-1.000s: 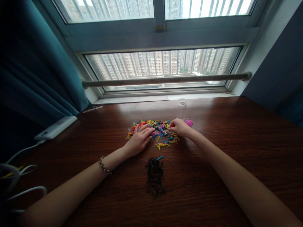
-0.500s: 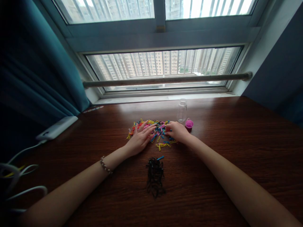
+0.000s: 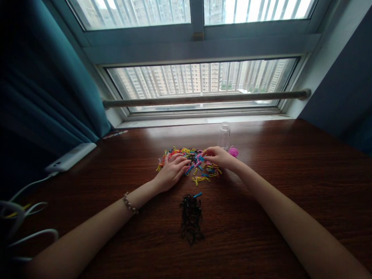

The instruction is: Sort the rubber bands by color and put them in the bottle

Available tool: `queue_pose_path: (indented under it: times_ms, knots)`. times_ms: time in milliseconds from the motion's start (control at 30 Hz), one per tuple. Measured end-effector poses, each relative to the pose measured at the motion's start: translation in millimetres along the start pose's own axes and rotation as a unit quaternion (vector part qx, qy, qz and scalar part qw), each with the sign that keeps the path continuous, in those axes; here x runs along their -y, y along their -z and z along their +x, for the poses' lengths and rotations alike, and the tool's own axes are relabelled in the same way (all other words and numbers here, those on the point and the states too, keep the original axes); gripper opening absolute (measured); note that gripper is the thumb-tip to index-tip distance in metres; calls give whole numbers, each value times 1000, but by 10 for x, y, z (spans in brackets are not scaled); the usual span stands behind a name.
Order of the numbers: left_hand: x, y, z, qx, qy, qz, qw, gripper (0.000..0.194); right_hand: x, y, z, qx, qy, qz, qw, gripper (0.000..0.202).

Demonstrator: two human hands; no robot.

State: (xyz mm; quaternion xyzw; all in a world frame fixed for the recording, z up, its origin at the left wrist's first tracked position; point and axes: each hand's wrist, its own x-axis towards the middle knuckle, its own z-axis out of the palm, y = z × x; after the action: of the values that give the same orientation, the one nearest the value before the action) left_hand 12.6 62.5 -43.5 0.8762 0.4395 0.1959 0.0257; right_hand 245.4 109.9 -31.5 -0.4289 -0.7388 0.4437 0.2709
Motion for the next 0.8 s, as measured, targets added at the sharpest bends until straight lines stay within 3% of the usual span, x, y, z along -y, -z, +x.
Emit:
queue_pose_path:
  times_ms: [167,400,800]
  knots:
    - [-8,11,2,-10,0,-5,1000,30,48,-1,-12,12,-21,63,998,21]
    - [-20,42,0,20,-10,-19,1000,32,130,1,-67,37,-64,149,986,17]
    - [-19,12,-4,34,-22,15,999,36,188,75,-146,109,-130,356,919,29]
